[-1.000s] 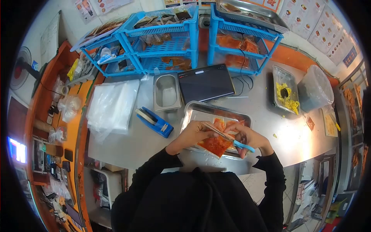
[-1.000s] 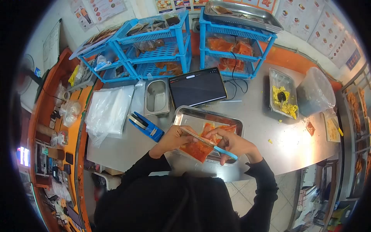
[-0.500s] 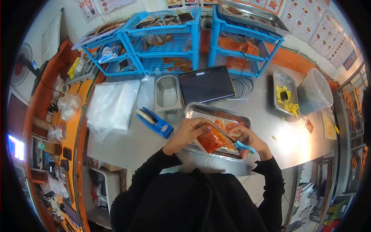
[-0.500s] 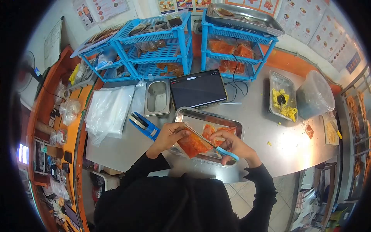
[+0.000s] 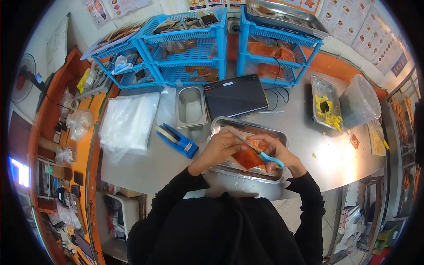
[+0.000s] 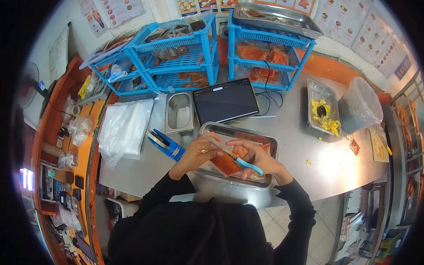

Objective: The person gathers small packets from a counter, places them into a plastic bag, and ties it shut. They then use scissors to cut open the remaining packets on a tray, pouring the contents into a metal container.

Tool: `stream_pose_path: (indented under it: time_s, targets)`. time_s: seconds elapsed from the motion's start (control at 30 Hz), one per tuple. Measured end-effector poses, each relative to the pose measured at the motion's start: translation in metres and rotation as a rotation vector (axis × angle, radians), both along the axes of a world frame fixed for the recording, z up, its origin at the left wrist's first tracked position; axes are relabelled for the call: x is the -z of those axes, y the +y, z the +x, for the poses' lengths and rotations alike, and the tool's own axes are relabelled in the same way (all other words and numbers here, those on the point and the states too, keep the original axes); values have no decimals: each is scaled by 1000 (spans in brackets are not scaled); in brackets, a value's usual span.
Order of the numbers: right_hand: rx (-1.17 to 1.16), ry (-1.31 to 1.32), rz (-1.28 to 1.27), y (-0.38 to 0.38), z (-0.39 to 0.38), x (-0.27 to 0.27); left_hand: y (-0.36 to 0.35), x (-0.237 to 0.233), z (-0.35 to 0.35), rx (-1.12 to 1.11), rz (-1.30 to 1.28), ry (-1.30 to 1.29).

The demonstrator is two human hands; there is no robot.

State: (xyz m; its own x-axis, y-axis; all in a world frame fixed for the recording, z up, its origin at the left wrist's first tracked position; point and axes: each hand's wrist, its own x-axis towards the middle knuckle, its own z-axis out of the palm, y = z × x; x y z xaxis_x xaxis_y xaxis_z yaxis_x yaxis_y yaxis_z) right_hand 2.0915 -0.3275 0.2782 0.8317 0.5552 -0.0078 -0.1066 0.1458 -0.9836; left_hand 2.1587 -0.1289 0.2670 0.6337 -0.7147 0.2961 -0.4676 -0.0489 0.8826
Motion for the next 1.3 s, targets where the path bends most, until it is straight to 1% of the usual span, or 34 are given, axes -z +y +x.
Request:
stream_pose_path:
  time_s: [0.03, 0.17, 0.23, 0.27, 0.33, 0.37, 0.4, 0.43, 0.47, 0.5, 0.53, 0.57, 0.63, 0.67, 0.7, 0.77, 0.8, 0.87, 0.9, 0.97, 1.0, 1.03, 1.1, 1.13, 1.2, 1.3]
  targets:
    - [24, 33, -11, -2, 1, 1, -1, 3, 2, -22, -57, -155]
    - [39, 11, -42, -11, -1, 15, -3, 5, 3, -33, -27, -194]
    - [-28, 14, -141, -23, -5, 16, -6, 5, 6, 14, 41, -179]
    - [-30, 8, -144, -31, -8, 17, -8, 7, 8, 12, 38, -185]
    - [95, -28, -146, -51, -19, 19, -15, 16, 16, 170, 173, -83]
    - [158, -44, -147, -58, -25, 20, -22, 21, 22, 168, 168, -88]
    - [158, -47, -152, -63, -30, 21, -31, 27, 31, 224, 291, -45]
    - [231, 30, -32, -68, -35, 21, -42, 34, 41, 281, 413, -1]
    - [305, 105, 88, -72, -40, 21, -56, 44, 56, 300, 341, 57]
    - [310, 100, 79, -74, -44, 24, -72, 44, 77, 335, 375, 196]
    - [346, 100, 125, -77, -46, 31, -92, 47, 97, 258, 317, 361]
    - [382, 102, 171, -79, -48, 35, -104, 27, 111, 292, 62, 563]
    - [408, 113, 181, -78, -49, 35, -143, 12, 159, 393, -271, 942]
    - [422, 128, 198, -76, -48, 34, -159, 3, 177, 287, -360, 1000]
    - [435, 145, 215, -76, -48, 34, -172, -6, 186, 122, -464, 994]
    - [437, 162, 230, -79, -50, 38, -183, -21, 183, -197, -397, 838]
    - [461, 155, 192, -80, -51, 40, -185, -14, 182, -198, -397, 842]
    - [520, 157, 160, -79, -56, 47, -183, 11, 171, -387, -321, 570]
    - [523, 172, 171, -79, -59, 51, -174, 23, 164, -389, -305, 579]
    - [583, 164, 157, -81, -66, 62, -137, 49, 148, 85, -114, 221]
    - [590, 134, 128, -80, -68, 65, -119, 53, 131, 106, -47, 205]
    - [588, 156, 137, -78, -70, 69, -101, 54, 110, 128, 19, 191]
    - [663, 170, 97, -74, -73, 75, -69, 65, 77, 175, 224, -11]
    - [672, 177, 96, -71, -74, 79, -56, 72, 61, 172, 233, 6]
    - [651, 208, 61, -66, -73, 83, -37, 86, 34, 161, 550, -60]
    - [593, 217, -4, -56, -68, 82, -25, 122, 13, 96, 574, -104]
